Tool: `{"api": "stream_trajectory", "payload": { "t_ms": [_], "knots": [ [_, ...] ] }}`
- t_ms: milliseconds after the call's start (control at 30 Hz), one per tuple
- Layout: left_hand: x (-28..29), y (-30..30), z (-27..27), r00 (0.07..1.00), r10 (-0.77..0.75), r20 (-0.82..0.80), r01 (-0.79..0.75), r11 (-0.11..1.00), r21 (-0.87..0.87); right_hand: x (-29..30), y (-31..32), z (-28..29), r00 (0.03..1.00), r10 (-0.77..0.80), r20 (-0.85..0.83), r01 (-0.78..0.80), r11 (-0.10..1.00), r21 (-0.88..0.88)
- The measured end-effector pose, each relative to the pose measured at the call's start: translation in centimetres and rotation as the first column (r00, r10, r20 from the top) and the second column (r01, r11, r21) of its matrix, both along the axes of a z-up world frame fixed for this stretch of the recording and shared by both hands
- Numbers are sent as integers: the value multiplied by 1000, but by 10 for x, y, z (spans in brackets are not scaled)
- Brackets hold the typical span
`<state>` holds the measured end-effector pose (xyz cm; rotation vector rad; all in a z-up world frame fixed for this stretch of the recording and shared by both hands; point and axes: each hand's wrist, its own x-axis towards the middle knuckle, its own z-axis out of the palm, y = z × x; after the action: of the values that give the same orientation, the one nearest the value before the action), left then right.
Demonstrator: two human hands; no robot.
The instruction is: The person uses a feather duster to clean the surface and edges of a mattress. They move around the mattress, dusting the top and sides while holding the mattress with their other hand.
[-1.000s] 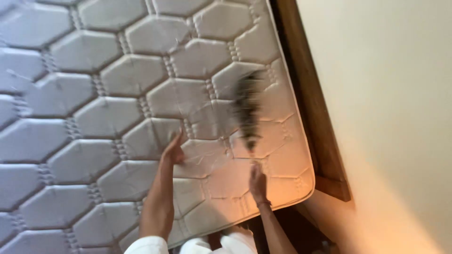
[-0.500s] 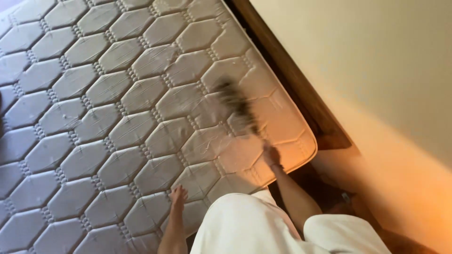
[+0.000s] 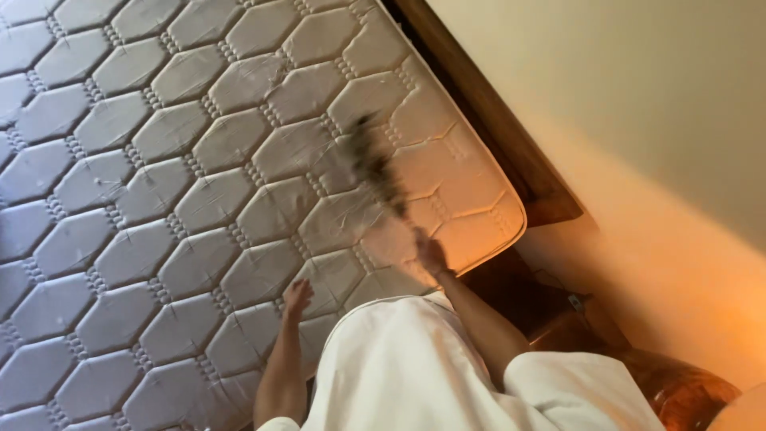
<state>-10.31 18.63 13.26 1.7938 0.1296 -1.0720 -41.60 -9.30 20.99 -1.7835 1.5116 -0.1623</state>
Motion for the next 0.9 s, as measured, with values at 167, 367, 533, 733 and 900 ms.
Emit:
{"api": "stream_trajectory", "payload": {
  "t_ms": [167,367,533,733,900],
  "knots": [
    [-7,-14,26,994,-109,-16,109,993,-34,46,48,50,664,747,-39,-734,661,156],
    [-19,11,10,976,-202,-83,202,979,-11,13,44,18,788,610,-86,-582,782,221],
    [-33,55,-12,974,-167,-152,178,982,61,-76,25,-31,980,-1,-197,32,987,156],
    [-40,82,17,968,-182,-175,192,980,42,-173,-9,-88,817,-492,-301,487,868,-98],
    [-39,72,34,954,-220,-203,229,973,18,-139,17,3,899,-414,-143,408,910,-69]
  ]
}}
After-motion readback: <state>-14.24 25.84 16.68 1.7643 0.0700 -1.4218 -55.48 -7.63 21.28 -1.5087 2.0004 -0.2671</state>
